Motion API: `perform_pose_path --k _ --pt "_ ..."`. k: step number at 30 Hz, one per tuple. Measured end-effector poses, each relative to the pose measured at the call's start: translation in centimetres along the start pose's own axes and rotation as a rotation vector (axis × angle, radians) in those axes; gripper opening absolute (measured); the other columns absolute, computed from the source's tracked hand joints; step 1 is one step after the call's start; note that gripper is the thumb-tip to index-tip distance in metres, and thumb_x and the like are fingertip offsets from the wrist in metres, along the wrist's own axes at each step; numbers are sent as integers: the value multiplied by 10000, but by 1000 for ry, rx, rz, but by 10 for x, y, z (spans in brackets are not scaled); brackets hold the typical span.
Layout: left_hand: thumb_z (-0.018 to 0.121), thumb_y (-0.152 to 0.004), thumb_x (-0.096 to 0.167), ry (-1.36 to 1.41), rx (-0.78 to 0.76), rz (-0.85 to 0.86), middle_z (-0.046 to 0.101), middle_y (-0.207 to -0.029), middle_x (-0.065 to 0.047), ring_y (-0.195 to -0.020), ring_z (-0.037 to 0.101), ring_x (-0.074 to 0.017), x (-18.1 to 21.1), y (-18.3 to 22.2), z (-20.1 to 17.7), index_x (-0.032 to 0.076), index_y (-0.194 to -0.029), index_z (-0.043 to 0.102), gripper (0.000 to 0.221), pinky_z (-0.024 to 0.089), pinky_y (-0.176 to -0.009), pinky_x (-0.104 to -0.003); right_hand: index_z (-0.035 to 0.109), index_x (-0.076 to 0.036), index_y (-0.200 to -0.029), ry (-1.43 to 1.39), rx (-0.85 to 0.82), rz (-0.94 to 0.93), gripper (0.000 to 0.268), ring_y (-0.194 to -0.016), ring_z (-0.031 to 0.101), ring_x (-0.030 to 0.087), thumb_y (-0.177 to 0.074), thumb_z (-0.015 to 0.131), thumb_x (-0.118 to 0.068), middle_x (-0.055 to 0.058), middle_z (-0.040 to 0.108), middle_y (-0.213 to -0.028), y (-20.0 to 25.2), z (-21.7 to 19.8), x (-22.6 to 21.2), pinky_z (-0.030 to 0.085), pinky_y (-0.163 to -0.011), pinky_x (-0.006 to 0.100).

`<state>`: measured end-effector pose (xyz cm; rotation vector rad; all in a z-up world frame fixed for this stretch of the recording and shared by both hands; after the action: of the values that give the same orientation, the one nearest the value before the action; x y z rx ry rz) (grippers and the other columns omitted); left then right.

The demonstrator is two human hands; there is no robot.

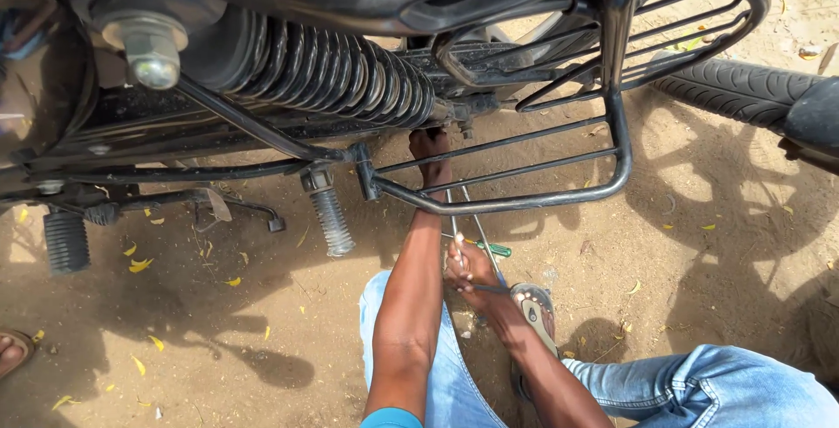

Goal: Loosening and adjusting mechanical components on a motorcycle using hand tools.

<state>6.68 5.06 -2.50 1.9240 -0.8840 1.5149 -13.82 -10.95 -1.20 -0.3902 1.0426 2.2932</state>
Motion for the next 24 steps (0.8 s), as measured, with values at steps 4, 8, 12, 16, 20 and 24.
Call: perform_pose_path --k 4,8,12,16,20,24 --pt "545 -881 174 9 -3 -93 571 -853 -326 -762 473 -449 -3 2 9 -130 -857 483 311 335 -729 -388 519 -117 -861 -61 -154 64 392 -368 362 79 -1113 380 -383 -55 413 -509 12 18 -27 277 -388 236" --pt "563 -881 138 -42 32 -119 580 -890 -307 -775 494 -400 -49 -7 19 -116 -867 514 259 305 -704 -471 492 -143 -822 -135 -256 137 434 -347 339 84 -1126 329 -407 -66 371 -480 9 29 -17 295 -379 241" --pt "596 -937 89 -36 -4 -26 454 -813 -248 -755 372 -333 -40 -5 17 -92 -845 434 259 325 -722 -461 471 -153 -780 -143 -177 91 449 -315 291 77 -1121 352 -420 -70 337 -458 5 30 -15 299 -352 244" --pt "569 -962 76 185 -59 -116 340 -732 -172 -706 292 -271 -28 -1 14 -57 -807 327 317 291 -672 -413 470 -147 -767 -95 -115 91 459 -298 283 69 -1106 374 -442 -78 324 -447 8 33 -16 301 -338 239" --pt "564 -869 38 502 -43 -183 404 -686 -38 -632 373 -164 -9 4 4 29 -785 366 215 359 -608 -357 460 -143 -761 -32 -63 67 469 -301 285 54 -1103 410 -461 -85 320 -455 13 42 -20 298 -331 230" --pt "578 -844 24 599 -73 -172 443 -636 -10 -572 370 -136 26 3 -7 22 -708 423 206 324 -540 -342 456 -141 -767 21 -16 58 466 -315 283 54 -1097 434 -469 -84 327 -473 19 54 -23 302 -348 235"
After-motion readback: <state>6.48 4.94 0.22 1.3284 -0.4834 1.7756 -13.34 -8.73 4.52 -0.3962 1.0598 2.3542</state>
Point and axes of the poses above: each hand's wrist, its own y-axis away from the middle knuckle, its own z-axis out of the palm, x = y × z, the point moved 8 cm from there along -y, towards the middle knuckle
